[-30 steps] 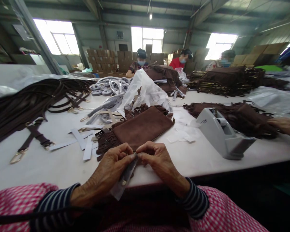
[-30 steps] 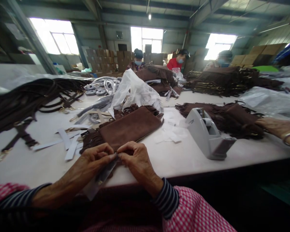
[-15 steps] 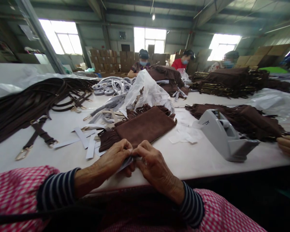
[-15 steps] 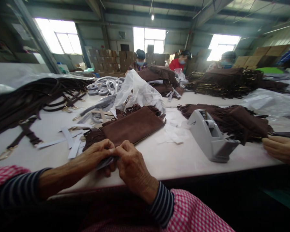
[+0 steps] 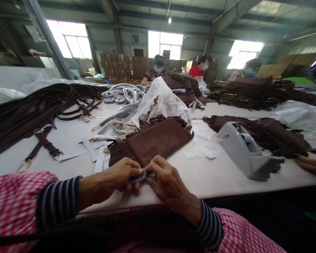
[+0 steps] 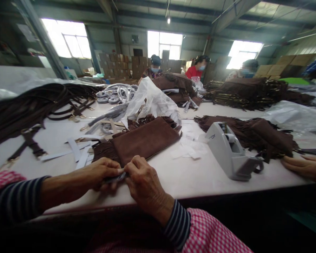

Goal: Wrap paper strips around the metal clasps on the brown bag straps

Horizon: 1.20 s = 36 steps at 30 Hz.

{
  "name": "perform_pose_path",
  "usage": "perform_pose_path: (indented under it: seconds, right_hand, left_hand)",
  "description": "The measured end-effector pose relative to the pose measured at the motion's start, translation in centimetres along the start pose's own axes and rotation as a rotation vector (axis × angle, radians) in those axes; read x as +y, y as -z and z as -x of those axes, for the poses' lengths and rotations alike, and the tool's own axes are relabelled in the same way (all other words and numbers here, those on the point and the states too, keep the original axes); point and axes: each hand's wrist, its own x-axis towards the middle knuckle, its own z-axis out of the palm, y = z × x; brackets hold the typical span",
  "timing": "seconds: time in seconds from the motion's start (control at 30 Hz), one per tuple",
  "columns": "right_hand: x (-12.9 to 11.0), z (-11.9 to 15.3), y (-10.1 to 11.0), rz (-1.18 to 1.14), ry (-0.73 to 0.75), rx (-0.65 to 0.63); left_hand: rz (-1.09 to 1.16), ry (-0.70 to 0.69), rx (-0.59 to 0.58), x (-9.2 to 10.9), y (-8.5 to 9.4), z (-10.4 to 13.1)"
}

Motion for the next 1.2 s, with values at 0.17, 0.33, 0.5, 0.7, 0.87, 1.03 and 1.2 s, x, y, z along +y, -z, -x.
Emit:
perform_pose_path:
  seconds: [0.17, 0.33, 0.5, 0.7, 0.87, 1.03, 1.2]
  right_hand:
    - [-0.3, -0.2, -0.5, 0.095, 0.054, 0.014]
    - [-0.5, -0.3, -0.3, 0.166, 0.07, -0.026]
    - [-0.5, -0.6, -0.3, 0.147, 0.051, -0.053]
    - [-0.5, -0.7, -0.7, 0.157, 0.029, -0.038]
    - [-0.6, -0.6, -0.6, 0.117, -0.022, 0.014]
    - [-0.6, -0.6, -0.6, 0.098, 0.002, 0.024]
    - [-0.5, -0.8, -0.3, 0.07, 0.037, -0.022]
  left_hand:
    - [0.112, 0.044, 0.023, -0.1, -0.4, 0.0]
    - [-0.057, -0.01, 0.062, -0.9, -0.5, -0.3]
    - [-0.294, -0.363, 0.083, -1.3, 0.1, -0.1]
    - [-0.086, -0.298, 0.08, -1.7, -0.2, -0.6]
    - [0.047, -0.115, 0.08, -1.9, 0.0, -1.0]
    - [0.103, -0.157, 0.062, -2.0, 0.0, -1.1]
    - [0.157, -0.232, 0.121, -2.3, -0.6, -1.1]
